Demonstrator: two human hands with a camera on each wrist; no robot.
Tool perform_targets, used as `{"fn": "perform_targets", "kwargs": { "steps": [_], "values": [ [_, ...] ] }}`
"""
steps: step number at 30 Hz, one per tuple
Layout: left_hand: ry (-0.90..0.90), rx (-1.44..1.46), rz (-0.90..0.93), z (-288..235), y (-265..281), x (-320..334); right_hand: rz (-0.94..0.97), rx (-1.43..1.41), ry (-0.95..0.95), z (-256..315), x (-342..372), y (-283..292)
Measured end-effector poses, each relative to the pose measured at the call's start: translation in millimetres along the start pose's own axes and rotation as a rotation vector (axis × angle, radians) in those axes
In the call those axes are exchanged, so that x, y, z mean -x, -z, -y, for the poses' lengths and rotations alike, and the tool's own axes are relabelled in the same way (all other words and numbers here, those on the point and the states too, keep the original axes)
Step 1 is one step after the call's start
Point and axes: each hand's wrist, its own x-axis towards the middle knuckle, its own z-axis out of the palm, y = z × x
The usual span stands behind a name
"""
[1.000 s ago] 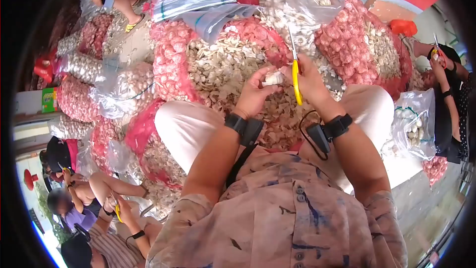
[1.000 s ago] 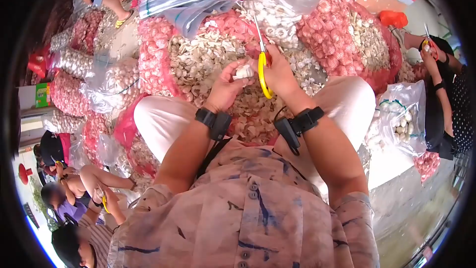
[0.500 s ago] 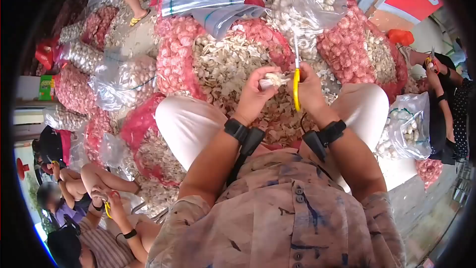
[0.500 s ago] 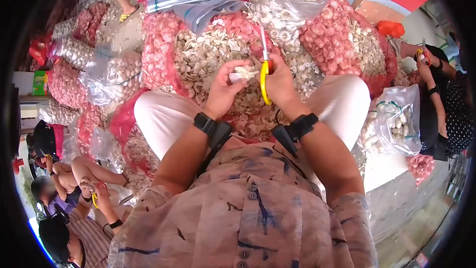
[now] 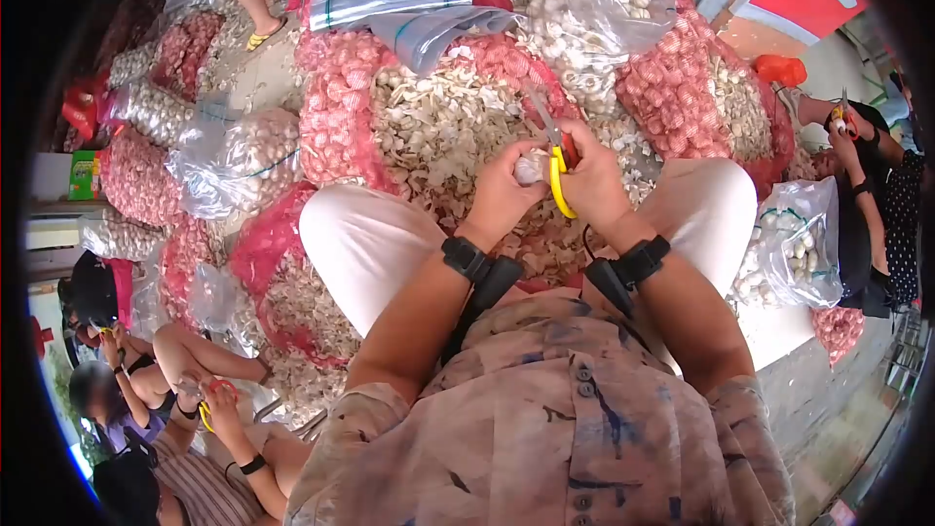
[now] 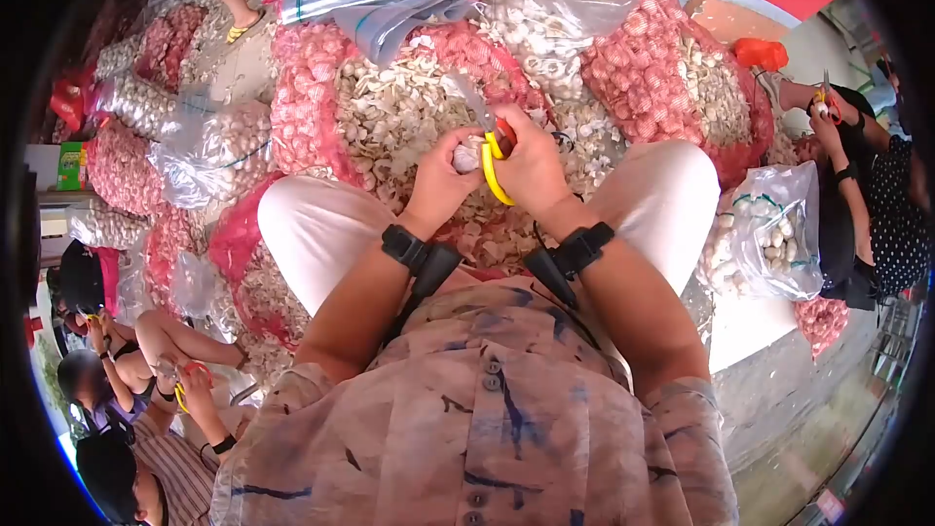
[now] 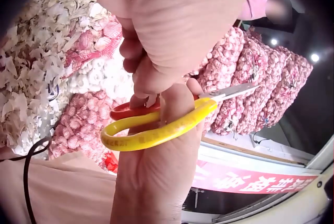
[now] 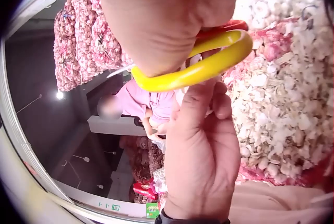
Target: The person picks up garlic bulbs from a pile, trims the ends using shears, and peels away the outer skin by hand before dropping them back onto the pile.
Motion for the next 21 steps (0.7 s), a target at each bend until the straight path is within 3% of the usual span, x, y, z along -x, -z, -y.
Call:
{"fn": "perform_targets", "kwargs": {
  "steps": [1,3,4,6,7,10,12,15,19,21],
  "values": [
    [0.002,0.0,-0.001,0.6,-0.9,-1.0,0.002,0.0,-0.001,-7.4,-2.1,-1.9],
    [0.073,0.371,0.011,2.9,-1.8,-3.4,-0.024,-0.387,-0.092,-23.0,-7.9,-7.6],
    [0.076,0.369,0.008,6.3,0.6,-3.6,-0.022,-0.389,-0.094,-25.5,-8.4,-6.7],
    [0.348,0.585,0.096,16.5,6.2,-3.6,-0.032,-0.469,-0.099,-22.5,-10.0,-2.3],
    [0.349,0.585,0.095,21.0,7.5,-4.1,-0.03,-0.624,-0.231,-6.7,-10.3,0.4],
    [0.361,0.542,0.013,37.9,6.3,-6.6,-0.063,-0.788,-0.294,-16.9,-16.4,3.3],
    [0.158,0.357,0.01,47.9,0.4,-10.4,-0.073,-0.761,-0.293,-17.2,-19.1,5.4],
    [0.133,0.499,0.066,11.3,0.4,-12.4,-0.021,-0.679,-0.259,-14.3,-17.9,6.1],
    [0.137,0.448,0.156,4.8,7.8,-15.8,0.058,-0.453,-0.217,-14.3,-16.7,2.9],
    [0.238,0.492,0.127,7.2,11.5,-16.3,0.063,-0.417,-0.174,-12.3,-18.0,3.6]
  ]
}}
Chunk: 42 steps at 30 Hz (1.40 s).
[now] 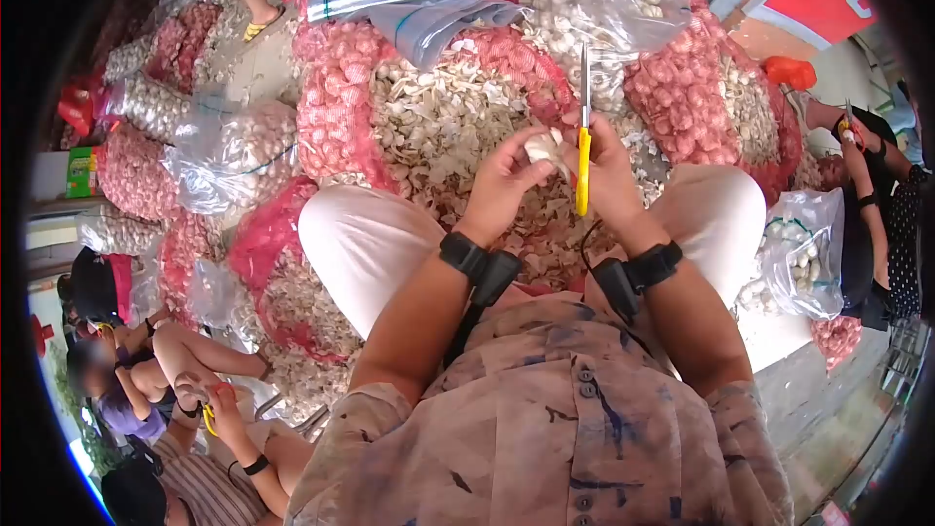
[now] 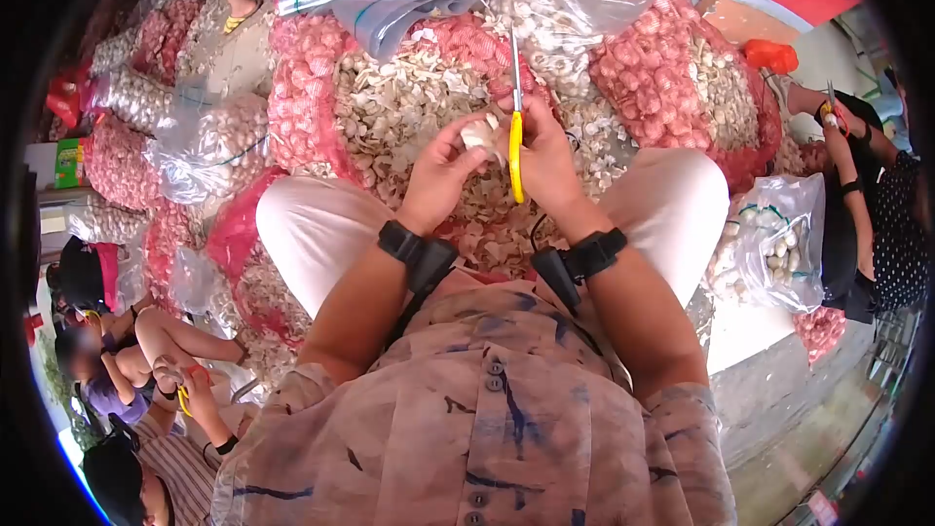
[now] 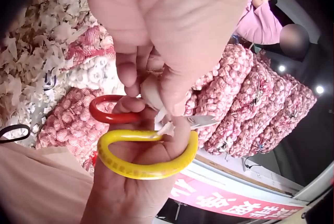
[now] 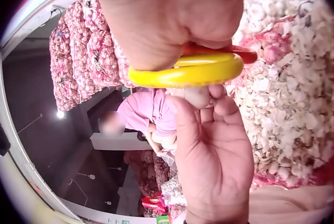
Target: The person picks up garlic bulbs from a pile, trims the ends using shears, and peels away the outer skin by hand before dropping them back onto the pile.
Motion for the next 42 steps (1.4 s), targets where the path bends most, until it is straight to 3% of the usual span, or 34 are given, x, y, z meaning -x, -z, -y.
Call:
{"fn": "perform_targets", "kwargs": {
  "steps": [1,3,4,6,8,12,14,17,23,27,33,35,39,41,42],
  "values": [
    [0.001,0.0,-0.002,-0.1,2.0,-1.3,0.025,0.003,-0.032,3.1,-0.4,1.8],
    [-0.095,0.37,-0.037,-4.8,7.0,-6.7,0.054,0.003,-0.063,1.8,-0.3,6.2],
    [-0.103,0.449,-0.015,-9.4,10.4,-9.6,0.102,0.155,-0.02,-1.4,1.1,10.0],
    [-0.149,0.456,-0.011,-20.7,14.8,-11.0,0.149,0.307,0.022,-1.7,6.1,11.4],
    [-0.198,0.49,-0.007,-28.3,18.2,-12.6,0.163,0.622,0.193,6.2,12.3,10.6],
    [-0.184,0.513,-0.041,-20.7,22.1,-14.8,0.232,0.647,0.086,11.3,13.6,9.9],
    [-0.148,0.496,-0.034,-18.7,20.9,-14.6,0.237,0.811,0.188,8.9,12.9,11.5],
    [-0.126,0.464,-0.019,-13.9,22.5,-15.7,0.159,0.833,0.336,11.0,12.5,10.3],
    [-0.061,0.476,-0.08,-12.3,25.8,-14.5,0.111,0.962,0.376,9.2,10.7,12.4],
    [-0.062,0.413,-0.044,-15.7,27.6,-12.6,0.091,0.978,0.403,6.8,10.6,11.9],
    [-0.067,0.436,-0.128,-16.9,20.8,-12.2,0.133,1.017,0.265,-0.3,11.6,15.2],
    [-0.188,0.354,-0.154,-13.9,21.4,-13.5,0.04,0.67,0.172,-5.8,11.8,14.3],
    [-0.174,0.208,-0.211,-19.9,18.1,-14.3,0.038,0.527,0.104,-4.4,7.8,16.7],
    [-0.142,-0.061,-0.197,-21.0,18.9,-14.3,0.063,0.504,0.127,-10.5,6.5,18.1],
    [-0.141,-0.061,-0.197,-19.7,19.1,-14.6,0.063,0.504,0.127,-7.6,7.3,17.3]
  ]
}}
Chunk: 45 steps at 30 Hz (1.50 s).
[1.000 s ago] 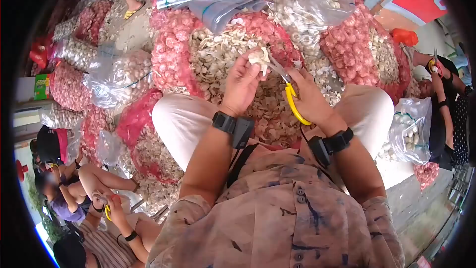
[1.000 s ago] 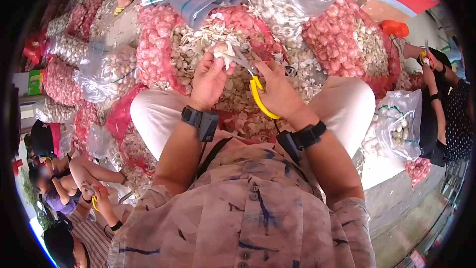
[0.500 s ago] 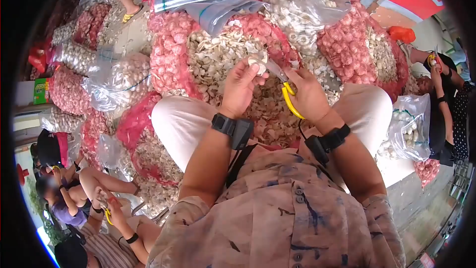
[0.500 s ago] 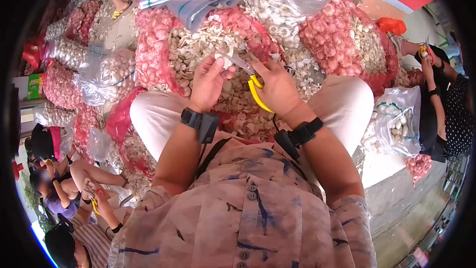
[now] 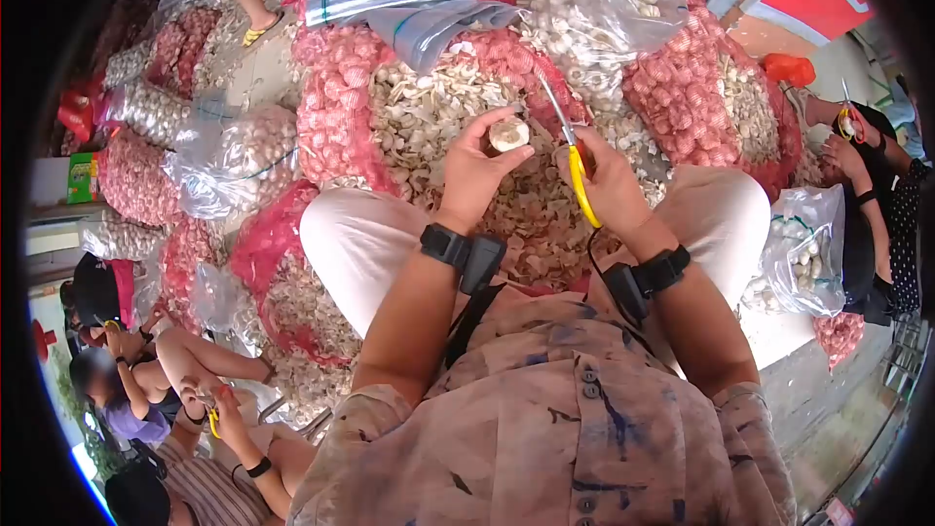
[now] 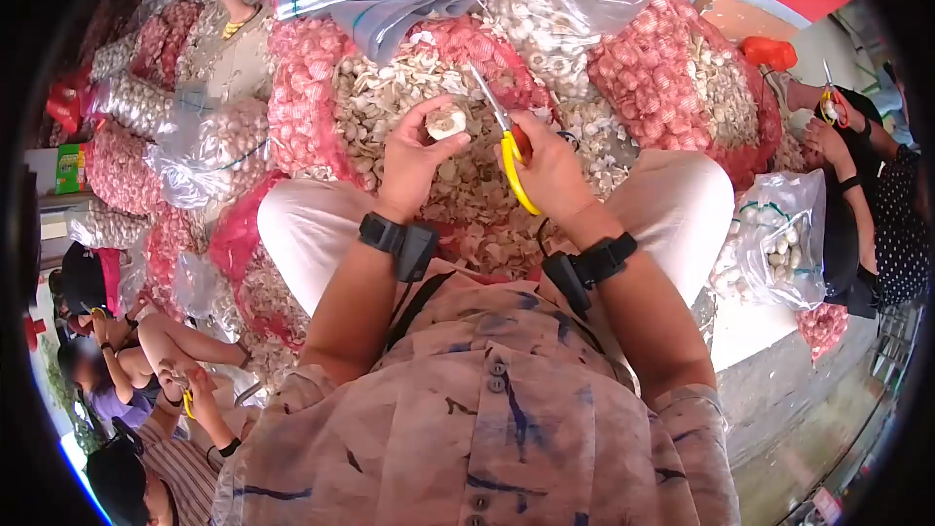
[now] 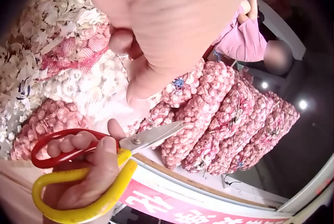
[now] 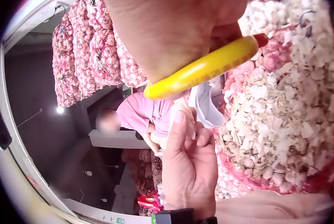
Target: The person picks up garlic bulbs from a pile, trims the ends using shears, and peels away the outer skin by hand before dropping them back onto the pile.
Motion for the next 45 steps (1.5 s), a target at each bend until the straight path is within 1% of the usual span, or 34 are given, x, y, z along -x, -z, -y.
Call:
{"fn": "perform_targets", "kwargs": {
  "steps": [2,3,5,6,8,9,11,12,14,15,17,20,21,23,24,26,27,29,30,32,33,35,36,38,39,41,42,44,45],
  "values": [
    [-0.091,-0.241,0.014,3.4,1.0,0.1,0.019,0.141,0.029,6.5,1.3,1.5],
    [-0.089,-0.242,0.014,3.9,1.8,0.6,0.02,0.14,0.028,7.5,1.4,2.1],
    [-0.044,-0.291,-0.001,4.4,3.1,1.0,0.075,0.213,0.116,8.5,1.6,3.3],
    [-0.044,-0.291,-0.002,7.9,3.8,-0.3,0.075,0.213,0.116,6.4,2.2,2.9],
    [-0.098,-0.14,-0.046,16.2,6.4,-4.0,0.077,0.301,0.165,1.0,4.3,0.5],
    [-0.097,-0.14,-0.047,14.9,6.7,-3.9,0.078,0.3,0.165,4.5,4.5,0.5],
    [-0.087,-0.275,-0.129,12.6,7.0,-3.0,0.1,0.392,0.088,13.0,5.7,1.4],
    [-0.085,-0.275,-0.129,8.3,4.9,-1.8,0.101,0.392,0.085,15.7,6.8,1.0],
    [-0.182,-0.57,-0.218,-0.6,-0.2,1.3,0.11,0.462,0.049,19.3,8.3,-0.2],
    [-0.18,-0.57,-0.217,-0.4,-1.7,2.3,0.111,0.462,0.047,18.2,8.6,-1.5],
    [-0.154,-0.588,-0.257,0.3,-4.7,2.6,0.145,0.505,0.139,14.9,8.7,-3.9],
    [-0.203,-0.653,-0.261,6.8,-3.6,1.4,0.18,0.497,0.085,15.8,9.8,-5.5],
    [-0.203,-0.653,-0.261,7.8,-3.3,1.6,0.18,0.497,0.085,11.9,9.8,-6.7],
    [-0.23,-0.702,-0.25,9.6,-2.9,1.8,0.117,0.45,0.186,0.9,9.4,-10.0],
    [-0.23,-0.703,-0.249,12.0,-2.4,1.8,0.116,0.45,0.185,3.2,9.2,-9.1],
    [-0.195,-0.44,-0.191,16.9,-2.1,1.3,0.104,0.481,0.141,8.7,8.7,-5.9],
    [-0.195,-0.441,-0.189,14.5,-2.8,1.4,0.103,0.481,0.14,8.2,8.6,-5.9],
    [-0.008,-0.244,-0.122,9.4,-3.4,2.1,0.088,0.49,0.141,6.6,8.4,-5.6],
    [-0.008,-0.245,-0.12,10.0,-3.4,1.6,0.087,0.49,0.14,7.3,8.6,-5.1],
    [-0.044,-0.114,-0.105,12.1,-2.5,-0.2,0.145,0.406,0.089,9.8,8.7,-4.2],
    [-0.045,-0.116,-0.105,12.6,-1.6,-1.0,0.144,0.404,0.09,10.1,9.1,-4.4],
    [-0.024,-0.038,-0.095,14.2,0.1,-2.2,0.206,0.233,0.063,10.5,9.9,-4.6],
    [-0.024,-0.037,-0.095,13.0,-0.2,-2.2,0.206,0.233,0.063,9.2,10.3,-5.4],
    [-0.019,0.007,-0.097,10.4,-0.5,-2.4,0.201,0.046,0.023,6.0,11.2,-8.3],
    [-0.02,0.007,-0.097,9.7,-1.0,-2.4,0.201,0.046,0.024,12.1,11.4,-7.3],
    [-0.048,0.079,-0.094,8.0,-2.2,-2.8,0.274,-0.203,-0.262,26.3,12.5,-2.5],
    [-0.048,0.079,-0.094,8.5,-1.7,-3.1,0.274,-0.202,-0.262,33.1,11.4,0.6],
    [-0.017,0.167,-0.096,9.1,-0.1,-3.8,0.37,-0.232,-0.478,42.7,10.0,4.6],
    [-0.018,0.167,-0.098,9.7,1.9,-4.0,0.371,-0.231,-0.477,37.6,11.1,1.9]
  ]
}}
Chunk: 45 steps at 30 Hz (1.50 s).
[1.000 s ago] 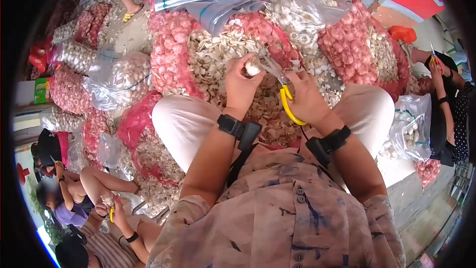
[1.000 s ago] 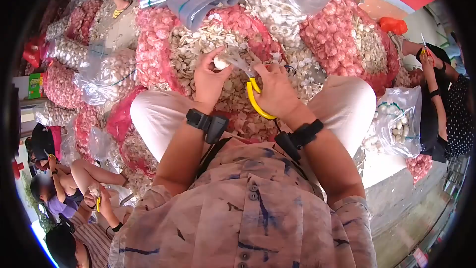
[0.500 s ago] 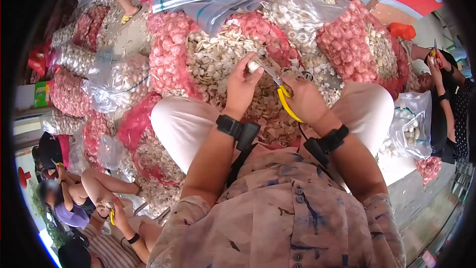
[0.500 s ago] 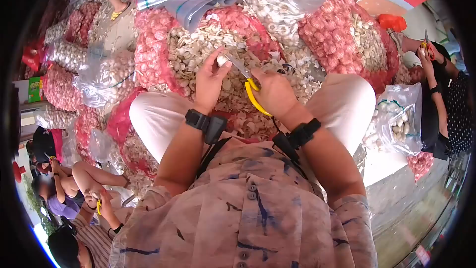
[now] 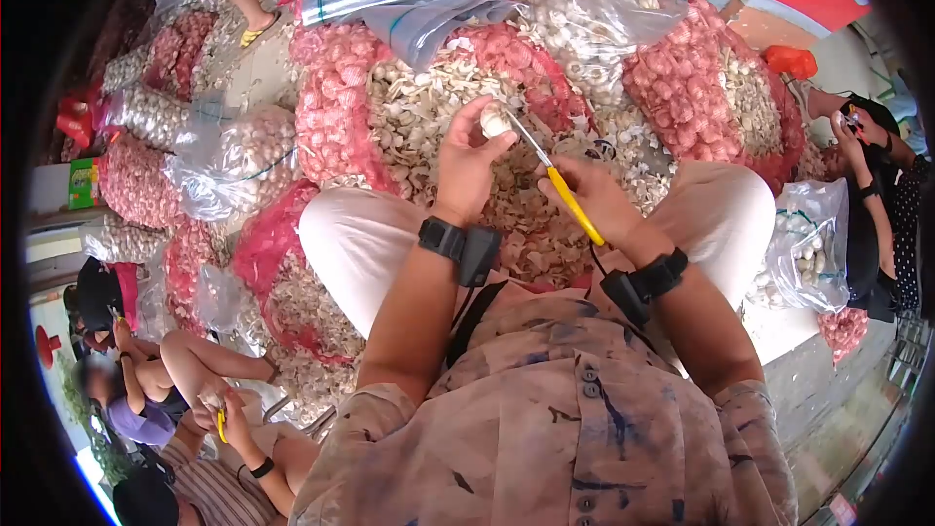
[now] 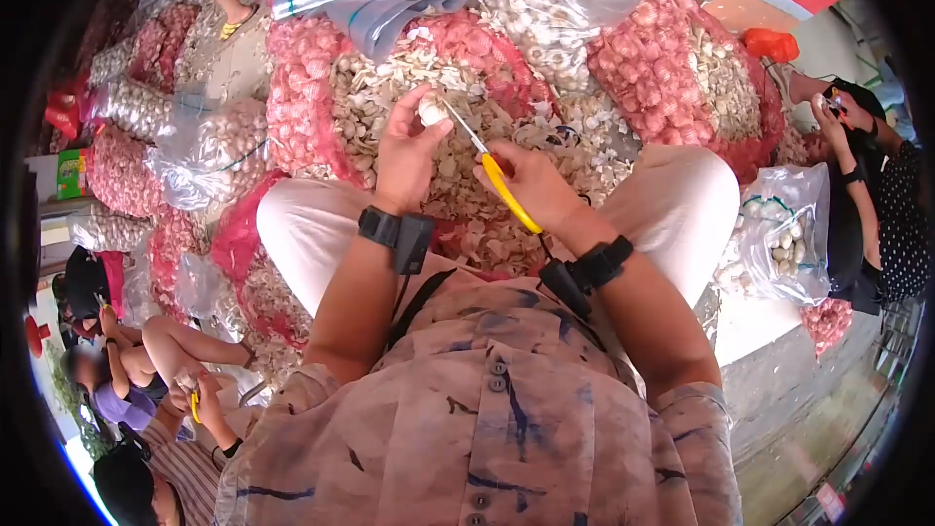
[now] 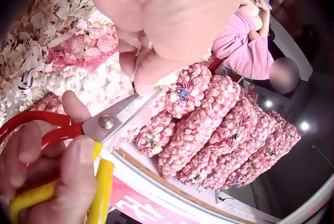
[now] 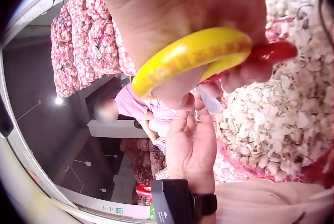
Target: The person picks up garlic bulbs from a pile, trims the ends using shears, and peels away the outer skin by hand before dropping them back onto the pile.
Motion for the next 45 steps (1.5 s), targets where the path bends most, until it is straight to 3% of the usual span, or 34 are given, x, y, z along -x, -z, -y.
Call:
{"fn": "perform_targets", "kwargs": {
  "steps": [2,15,17,20,23,32,38,39,41,45],
  "values": [
    [0.02,-0.025,-0.006,0.2,3.8,-0.4,-0.196,0.347,0.402,-19.7,-7.7,-2.7],
    [-0.036,-0.192,0.038,7.7,-1.5,3.6,-0.32,0.672,0.412,-29.4,-13.0,-4.6],
    [0.002,-0.383,0.007,6.4,-0.8,4.8,-0.312,0.721,0.394,-28.6,-12.2,-4.7],
    [-0.001,-0.202,0.069,12.6,2.7,2.6,-0.299,0.707,0.435,-33.7,-16.7,-0.7],
    [0.08,-0.206,0.115,5.8,5.8,0.2,-0.326,0.725,0.422,-24.5,-12.0,1.2],
    [0.024,-0.287,0.124,9.6,7.4,-0.4,-0.33,0.793,0.422,-24.2,-10.2,2.0],
    [0.191,0.021,0.094,-0.5,2.4,-0.8,-0.341,0.753,0.462,-30.4,-13.3,2.1],
    [0.19,0.021,0.094,-0.4,2.2,-1.2,-0.341,0.753,0.463,-30.8,-13.3,1.8],
    [0.06,-0.026,0.121,-0.4,2.3,-2.1,-0.307,0.388,0.415,-31.2,-13.2,0.9],
    [0.045,-0.131,0.106,-2.9,3.5,-0.5,-0.351,0.517,0.444,-32.9,-14.6,5.5]
  ]
}}
